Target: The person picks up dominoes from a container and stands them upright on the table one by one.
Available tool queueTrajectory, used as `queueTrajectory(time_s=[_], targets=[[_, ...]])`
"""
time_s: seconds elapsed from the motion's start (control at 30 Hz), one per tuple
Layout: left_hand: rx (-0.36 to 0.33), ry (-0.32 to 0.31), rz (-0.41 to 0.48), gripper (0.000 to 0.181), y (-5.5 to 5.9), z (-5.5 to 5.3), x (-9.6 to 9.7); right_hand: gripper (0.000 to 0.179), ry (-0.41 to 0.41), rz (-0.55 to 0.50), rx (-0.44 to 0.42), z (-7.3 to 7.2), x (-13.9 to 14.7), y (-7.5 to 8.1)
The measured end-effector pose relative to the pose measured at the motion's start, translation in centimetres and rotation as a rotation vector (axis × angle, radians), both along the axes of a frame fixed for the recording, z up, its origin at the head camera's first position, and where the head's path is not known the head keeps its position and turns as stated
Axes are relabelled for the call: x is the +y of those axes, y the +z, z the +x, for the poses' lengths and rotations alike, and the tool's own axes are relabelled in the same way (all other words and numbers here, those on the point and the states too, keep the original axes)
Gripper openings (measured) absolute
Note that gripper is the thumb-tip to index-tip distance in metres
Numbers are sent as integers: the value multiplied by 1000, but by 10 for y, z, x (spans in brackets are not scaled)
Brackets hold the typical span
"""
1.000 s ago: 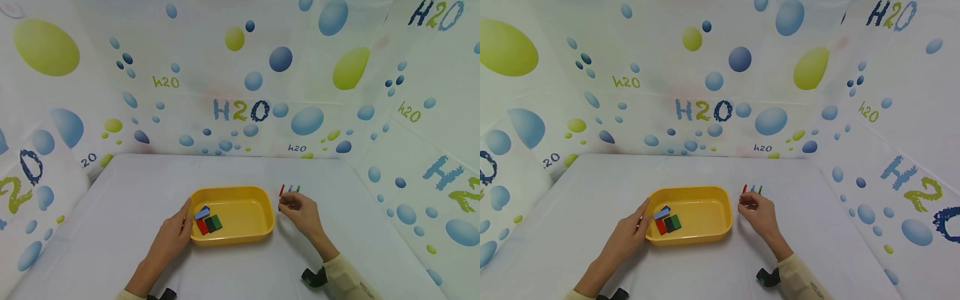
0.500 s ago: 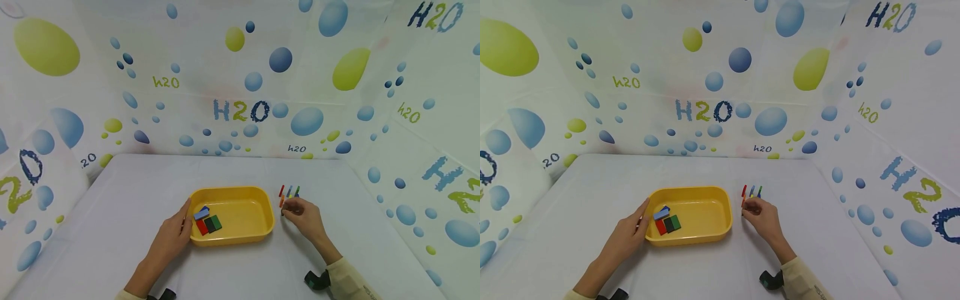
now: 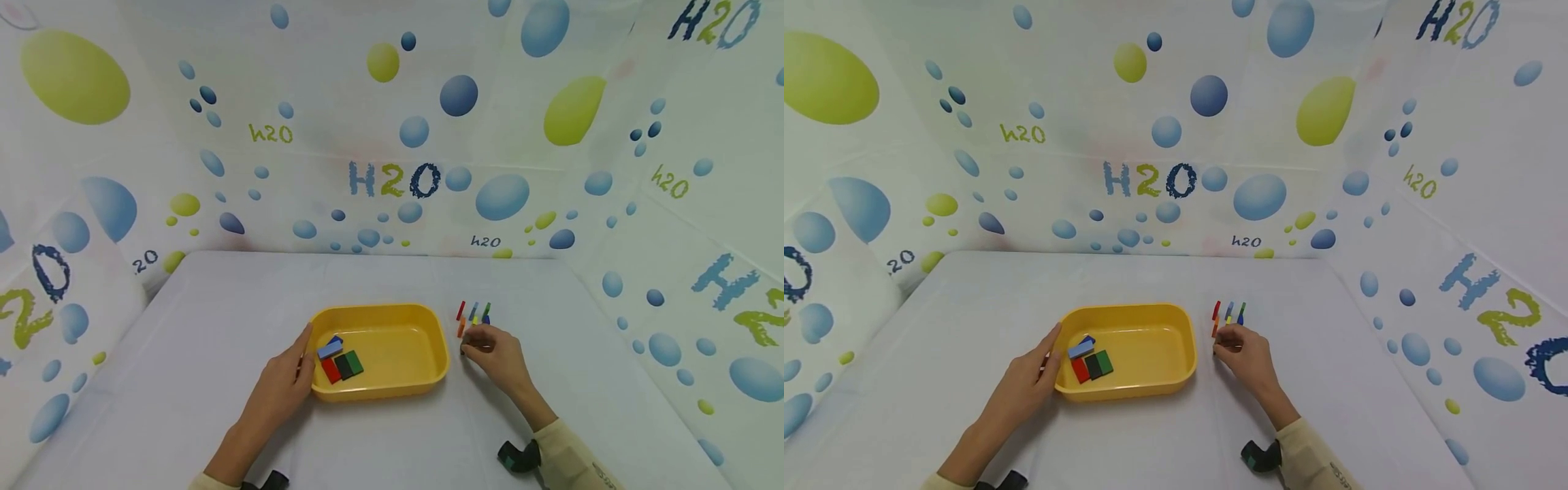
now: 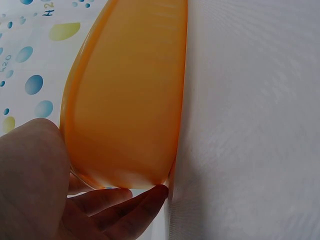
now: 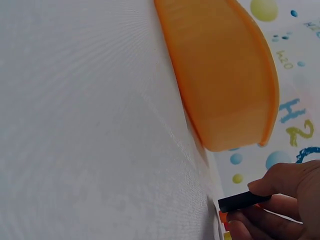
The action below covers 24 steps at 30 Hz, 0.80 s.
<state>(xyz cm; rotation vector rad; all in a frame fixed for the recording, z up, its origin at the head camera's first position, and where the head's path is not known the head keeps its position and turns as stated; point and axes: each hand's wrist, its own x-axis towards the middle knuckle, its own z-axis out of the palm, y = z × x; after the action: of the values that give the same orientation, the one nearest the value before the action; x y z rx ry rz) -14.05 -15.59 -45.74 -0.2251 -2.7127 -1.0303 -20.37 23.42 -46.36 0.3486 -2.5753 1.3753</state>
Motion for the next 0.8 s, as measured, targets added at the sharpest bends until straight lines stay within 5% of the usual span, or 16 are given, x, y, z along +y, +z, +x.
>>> queueTrajectory(time_s=[0.8], targets=[[-3, 5, 3, 55, -1, -1, 0, 29, 9, 41, -57, -1, 1, -1]])
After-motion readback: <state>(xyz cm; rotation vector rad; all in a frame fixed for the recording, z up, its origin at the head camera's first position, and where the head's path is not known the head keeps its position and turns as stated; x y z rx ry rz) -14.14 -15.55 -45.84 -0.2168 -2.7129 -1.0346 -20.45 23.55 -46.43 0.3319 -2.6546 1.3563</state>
